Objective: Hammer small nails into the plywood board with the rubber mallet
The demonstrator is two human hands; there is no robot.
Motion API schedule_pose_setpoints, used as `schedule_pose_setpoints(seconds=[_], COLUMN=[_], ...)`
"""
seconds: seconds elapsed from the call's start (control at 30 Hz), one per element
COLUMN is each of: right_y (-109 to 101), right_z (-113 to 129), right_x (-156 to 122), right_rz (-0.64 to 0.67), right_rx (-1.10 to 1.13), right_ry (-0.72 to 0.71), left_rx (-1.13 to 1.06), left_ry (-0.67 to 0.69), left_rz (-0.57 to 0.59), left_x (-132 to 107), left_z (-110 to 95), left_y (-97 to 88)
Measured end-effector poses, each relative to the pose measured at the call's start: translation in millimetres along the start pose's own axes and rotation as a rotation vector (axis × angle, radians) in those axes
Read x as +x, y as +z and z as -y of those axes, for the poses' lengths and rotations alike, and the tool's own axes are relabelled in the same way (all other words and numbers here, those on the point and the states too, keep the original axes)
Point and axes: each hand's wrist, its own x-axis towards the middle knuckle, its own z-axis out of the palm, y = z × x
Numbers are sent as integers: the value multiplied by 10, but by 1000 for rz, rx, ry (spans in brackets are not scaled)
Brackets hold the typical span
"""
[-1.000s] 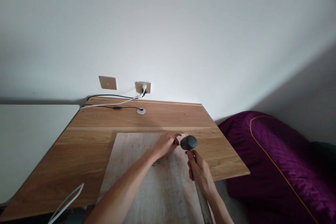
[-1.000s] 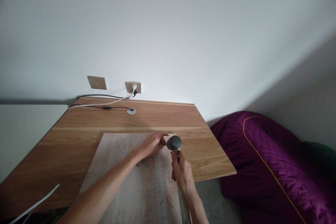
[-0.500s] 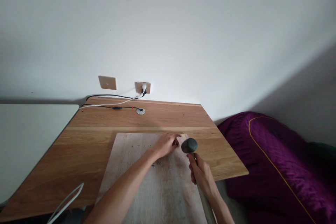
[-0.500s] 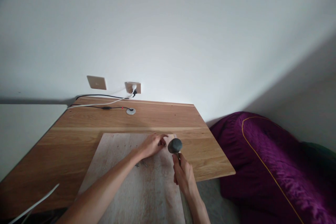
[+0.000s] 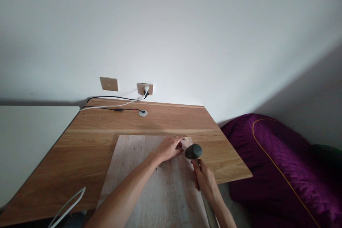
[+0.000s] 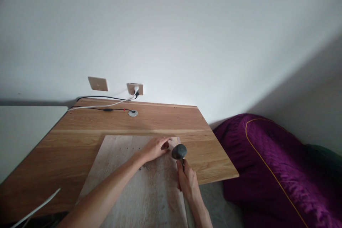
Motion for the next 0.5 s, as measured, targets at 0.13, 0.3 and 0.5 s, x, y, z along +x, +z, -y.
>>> schedule_pose_setpoints(seconds=[0.13,0.3,0.5], right_y=[6,26,26], right_z=[-14,3,98], right_x=[4,35,115], right_rz=[-8,3,47], right_rx=[-31,-62,-61], right_ry=[16,24,33], left_rx=[43,25,29], left_ry=[17,24,25], left_rz=[3,4,-22], left_x=[0,-3,22], left_z=[-2,30,141], left_y=[3,-30,-46])
